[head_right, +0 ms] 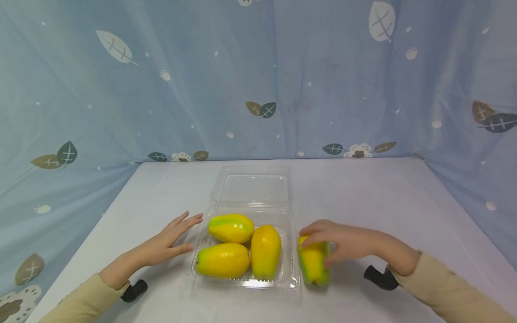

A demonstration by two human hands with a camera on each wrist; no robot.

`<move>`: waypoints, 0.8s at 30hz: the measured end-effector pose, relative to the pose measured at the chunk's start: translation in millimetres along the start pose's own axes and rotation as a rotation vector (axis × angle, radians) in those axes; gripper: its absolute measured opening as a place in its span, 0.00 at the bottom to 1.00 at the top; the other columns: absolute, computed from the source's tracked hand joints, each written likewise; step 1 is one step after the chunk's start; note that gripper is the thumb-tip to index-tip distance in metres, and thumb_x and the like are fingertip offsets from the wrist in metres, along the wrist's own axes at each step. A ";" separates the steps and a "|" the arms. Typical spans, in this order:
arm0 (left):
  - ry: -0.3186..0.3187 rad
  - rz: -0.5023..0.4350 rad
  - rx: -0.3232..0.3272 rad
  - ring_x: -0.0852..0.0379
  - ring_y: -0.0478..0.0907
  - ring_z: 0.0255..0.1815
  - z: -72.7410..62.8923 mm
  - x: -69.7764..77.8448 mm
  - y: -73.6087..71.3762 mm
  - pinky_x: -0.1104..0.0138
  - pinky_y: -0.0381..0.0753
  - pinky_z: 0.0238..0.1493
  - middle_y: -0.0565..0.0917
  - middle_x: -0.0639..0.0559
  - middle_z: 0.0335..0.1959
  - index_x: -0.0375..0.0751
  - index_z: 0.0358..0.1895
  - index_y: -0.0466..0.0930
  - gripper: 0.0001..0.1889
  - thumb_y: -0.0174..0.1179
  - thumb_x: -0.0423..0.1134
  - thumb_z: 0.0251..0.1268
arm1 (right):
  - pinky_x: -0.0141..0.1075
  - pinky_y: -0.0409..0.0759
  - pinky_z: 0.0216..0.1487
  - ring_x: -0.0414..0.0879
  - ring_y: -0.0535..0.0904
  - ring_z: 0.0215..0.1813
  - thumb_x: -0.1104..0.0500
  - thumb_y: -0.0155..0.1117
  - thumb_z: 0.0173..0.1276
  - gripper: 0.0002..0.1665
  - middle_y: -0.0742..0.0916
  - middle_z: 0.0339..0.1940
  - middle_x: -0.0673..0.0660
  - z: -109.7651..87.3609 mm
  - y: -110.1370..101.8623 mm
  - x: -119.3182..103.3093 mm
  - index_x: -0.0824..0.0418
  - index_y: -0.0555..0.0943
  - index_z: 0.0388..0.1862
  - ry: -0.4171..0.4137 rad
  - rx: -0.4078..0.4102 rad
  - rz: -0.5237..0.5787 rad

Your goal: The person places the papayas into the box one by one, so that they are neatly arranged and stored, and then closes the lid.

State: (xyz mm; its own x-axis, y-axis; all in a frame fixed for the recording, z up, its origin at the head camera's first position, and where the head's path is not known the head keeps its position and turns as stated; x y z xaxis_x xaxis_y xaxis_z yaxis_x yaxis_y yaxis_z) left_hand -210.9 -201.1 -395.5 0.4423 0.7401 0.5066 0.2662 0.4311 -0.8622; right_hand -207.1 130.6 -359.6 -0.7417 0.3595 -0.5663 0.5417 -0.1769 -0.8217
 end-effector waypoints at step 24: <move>0.013 0.001 0.009 0.35 0.41 0.71 -0.6 1.3 -0.6 0.35 0.49 0.60 0.56 0.51 0.72 0.46 0.70 0.55 0.35 0.54 0.54 0.62 | 0.43 0.74 0.56 0.49 0.63 0.62 0.39 0.64 0.55 0.37 0.68 0.65 0.55 -6.2 4.4 23.5 0.46 0.65 0.62 0.082 0.158 -0.133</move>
State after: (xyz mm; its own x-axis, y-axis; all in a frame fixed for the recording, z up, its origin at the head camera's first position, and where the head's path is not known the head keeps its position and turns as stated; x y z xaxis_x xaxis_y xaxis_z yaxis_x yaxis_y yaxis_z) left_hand -210.0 -200.6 -394.3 0.4538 0.7337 0.5057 0.2580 0.4350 -0.8627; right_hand -219.7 143.9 -376.2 -0.7640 0.4617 -0.4506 0.3681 -0.2617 -0.8922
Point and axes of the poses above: each hand's wrist, its own z-axis towards the middle knuckle, its own y-axis out of the palm, x = y × z, the point moved 9 cm from there along z, towards the middle knuckle
